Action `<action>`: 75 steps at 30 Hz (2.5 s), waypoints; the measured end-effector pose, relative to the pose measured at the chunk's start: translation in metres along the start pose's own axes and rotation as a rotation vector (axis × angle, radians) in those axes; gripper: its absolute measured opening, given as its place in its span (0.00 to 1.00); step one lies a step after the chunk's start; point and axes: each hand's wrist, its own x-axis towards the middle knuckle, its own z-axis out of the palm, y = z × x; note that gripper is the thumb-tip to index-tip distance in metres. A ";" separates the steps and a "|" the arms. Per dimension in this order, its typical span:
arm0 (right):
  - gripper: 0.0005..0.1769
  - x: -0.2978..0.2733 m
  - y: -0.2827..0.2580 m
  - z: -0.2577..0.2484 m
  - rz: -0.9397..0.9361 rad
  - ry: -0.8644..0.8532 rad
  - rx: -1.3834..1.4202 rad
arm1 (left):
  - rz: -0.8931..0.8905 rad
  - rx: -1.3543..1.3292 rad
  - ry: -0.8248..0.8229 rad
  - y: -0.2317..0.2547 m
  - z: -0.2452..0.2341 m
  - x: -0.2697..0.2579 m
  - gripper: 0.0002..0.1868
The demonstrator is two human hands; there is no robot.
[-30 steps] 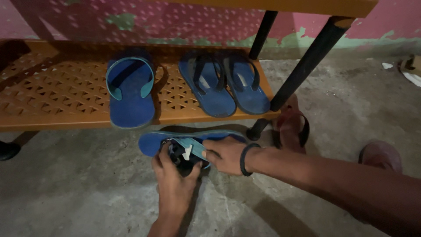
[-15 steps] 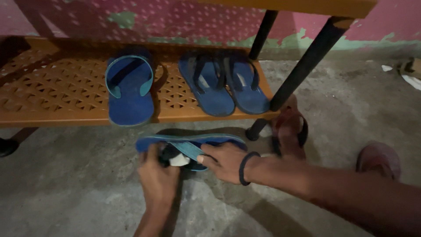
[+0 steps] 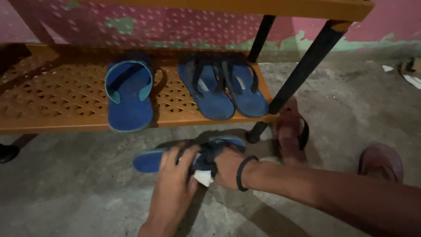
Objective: The person cleans a blue flip-flop using a dark cloth. They scrub the sole and strap repeatedly while seated on the floor in front of a shoe rack.
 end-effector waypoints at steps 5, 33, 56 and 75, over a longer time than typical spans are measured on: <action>0.17 -0.007 -0.006 -0.005 -0.097 0.090 0.169 | -0.190 0.118 0.138 -0.011 -0.013 0.001 0.29; 0.16 -0.014 -0.011 -0.023 -0.093 0.019 0.074 | -0.347 0.160 -0.012 -0.009 -0.030 0.013 0.27; 0.62 0.008 0.024 0.032 0.887 -0.261 1.482 | -0.384 0.176 0.103 -0.017 -0.034 0.011 0.26; 0.48 -0.038 0.001 -0.061 0.763 -0.172 0.559 | -0.251 -0.023 0.133 -0.007 -0.028 0.003 0.25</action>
